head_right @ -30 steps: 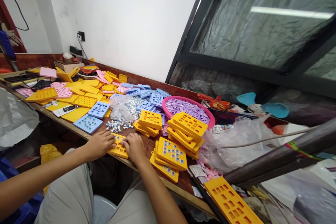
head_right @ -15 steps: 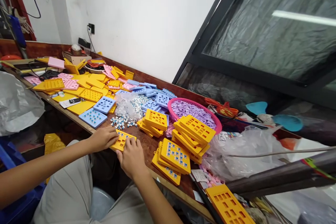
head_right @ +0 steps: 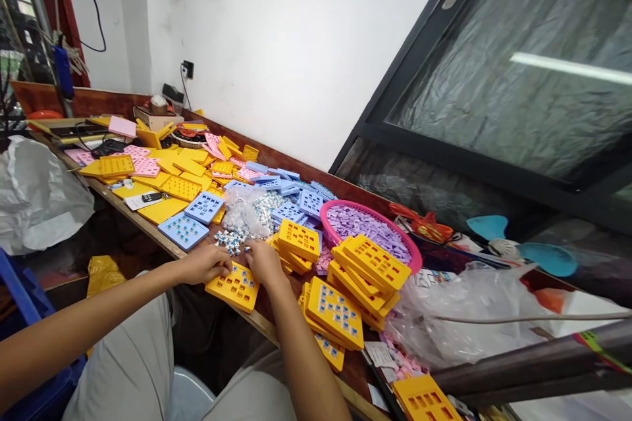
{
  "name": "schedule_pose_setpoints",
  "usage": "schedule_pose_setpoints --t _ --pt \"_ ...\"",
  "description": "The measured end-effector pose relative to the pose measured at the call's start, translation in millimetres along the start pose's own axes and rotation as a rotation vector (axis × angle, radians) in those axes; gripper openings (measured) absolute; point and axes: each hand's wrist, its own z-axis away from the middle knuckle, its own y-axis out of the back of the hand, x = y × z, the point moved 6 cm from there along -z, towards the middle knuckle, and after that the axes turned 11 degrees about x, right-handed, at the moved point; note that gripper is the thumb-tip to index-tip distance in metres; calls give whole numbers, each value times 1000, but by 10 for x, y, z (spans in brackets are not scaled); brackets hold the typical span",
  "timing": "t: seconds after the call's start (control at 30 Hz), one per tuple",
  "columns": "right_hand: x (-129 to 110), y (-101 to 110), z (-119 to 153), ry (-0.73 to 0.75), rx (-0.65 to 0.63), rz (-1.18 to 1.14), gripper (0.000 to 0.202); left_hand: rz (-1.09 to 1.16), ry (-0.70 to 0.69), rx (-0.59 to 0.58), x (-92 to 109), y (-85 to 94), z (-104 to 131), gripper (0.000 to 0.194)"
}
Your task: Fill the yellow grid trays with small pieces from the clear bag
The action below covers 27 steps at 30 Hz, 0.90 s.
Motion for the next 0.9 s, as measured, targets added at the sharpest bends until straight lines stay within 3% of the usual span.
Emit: schedule_pose_setpoints --t 0.13,0.27,0.47,0.57,0.7,0.8,0.9 --pt "-22 -234 -243 -4 -69 58 21 53 -54 11 -16 -11 16 14" --pt "-12 -276 -263 -17 -36 37 17 53 -20 -1 -82 -11 8 14" --pt "-5 -68 -30 25 27 -108 8 -58 15 -32 -55 -22 -54 15" --pt "9 41 147 19 70 -378 10 -146 51 9 -26 -32 -62 15" --pt "61 84 361 -38 113 -666 28 -216 139 62 -42 -28 -20 15" --pt "77 76 442 -58 130 -664 24 -293 67 69 25 -46 37 14" --pt "49 94 467 -47 156 -619 20 -438 -75 105 172 -81 123 26"
